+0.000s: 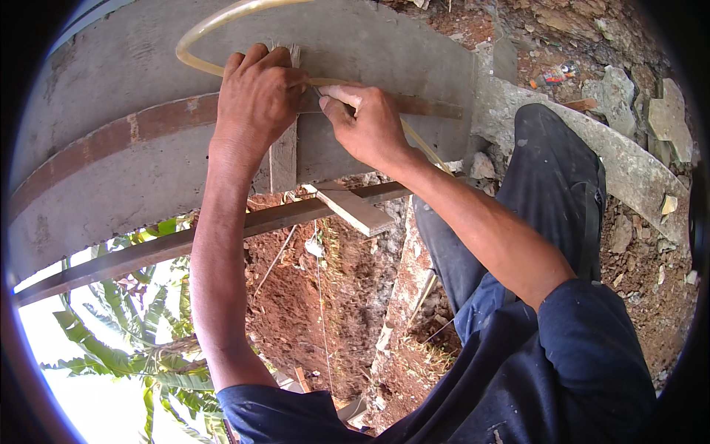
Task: The person secures a flexible plastic conduit to a concrete wall using a hammer and nails. They position the conduit along the wall, hammer nails to hold it in place, and adjust the conduit as needed.
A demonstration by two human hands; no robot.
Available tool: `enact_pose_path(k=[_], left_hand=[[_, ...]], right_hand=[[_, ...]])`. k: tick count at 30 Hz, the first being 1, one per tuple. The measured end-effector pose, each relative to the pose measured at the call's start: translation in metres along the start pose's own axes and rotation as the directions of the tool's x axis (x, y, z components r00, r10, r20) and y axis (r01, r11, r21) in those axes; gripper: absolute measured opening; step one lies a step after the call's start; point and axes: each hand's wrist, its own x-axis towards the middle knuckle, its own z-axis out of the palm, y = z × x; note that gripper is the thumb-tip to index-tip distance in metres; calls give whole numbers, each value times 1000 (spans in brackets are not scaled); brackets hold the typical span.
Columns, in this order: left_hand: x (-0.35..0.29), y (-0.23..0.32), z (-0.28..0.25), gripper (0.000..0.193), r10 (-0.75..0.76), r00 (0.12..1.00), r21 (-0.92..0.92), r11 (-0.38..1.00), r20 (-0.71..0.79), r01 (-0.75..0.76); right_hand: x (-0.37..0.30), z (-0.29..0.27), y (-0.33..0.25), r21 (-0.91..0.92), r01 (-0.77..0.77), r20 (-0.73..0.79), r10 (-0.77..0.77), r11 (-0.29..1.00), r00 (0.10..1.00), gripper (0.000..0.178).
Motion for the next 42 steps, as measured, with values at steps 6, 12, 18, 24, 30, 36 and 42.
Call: enact_pose_path(k=[6,12,18,24,30,36,42], left_hand=[[-20,5,-5,15,-39,999,26,999,24,39],[-6,2,0,15,-15,1000,13,1000,-4,15],[-5,2,1,15,-23,1000,3,1000,-3,23],[-9,2,0,15,-26,1000,9,1000,-2,26],[-8,2,0,14,-23,1000,-4,1000,-14,23],[-8,1,2,15,-19,999,-14,1000,-27,19],[-8,3,0,12,-35,999,-9,999,-18,35]], right_hand=[[-12,5,-5,27,1,57,-3,1000,998,25],[-2,1,-1,54,-8,24,7,998,1000,24],[3,-7,-13,-66,-80,125,88,995,988,22],[4,-5,-10,-54,17,105,-11,998,994,21],[7,-5,-14,-45,-43,103,48,998,994,19],[11,-3,-16,-74,-27,92,34,997,995,19],[12,3,-16,-90,27,42,-23,996,999,14]])
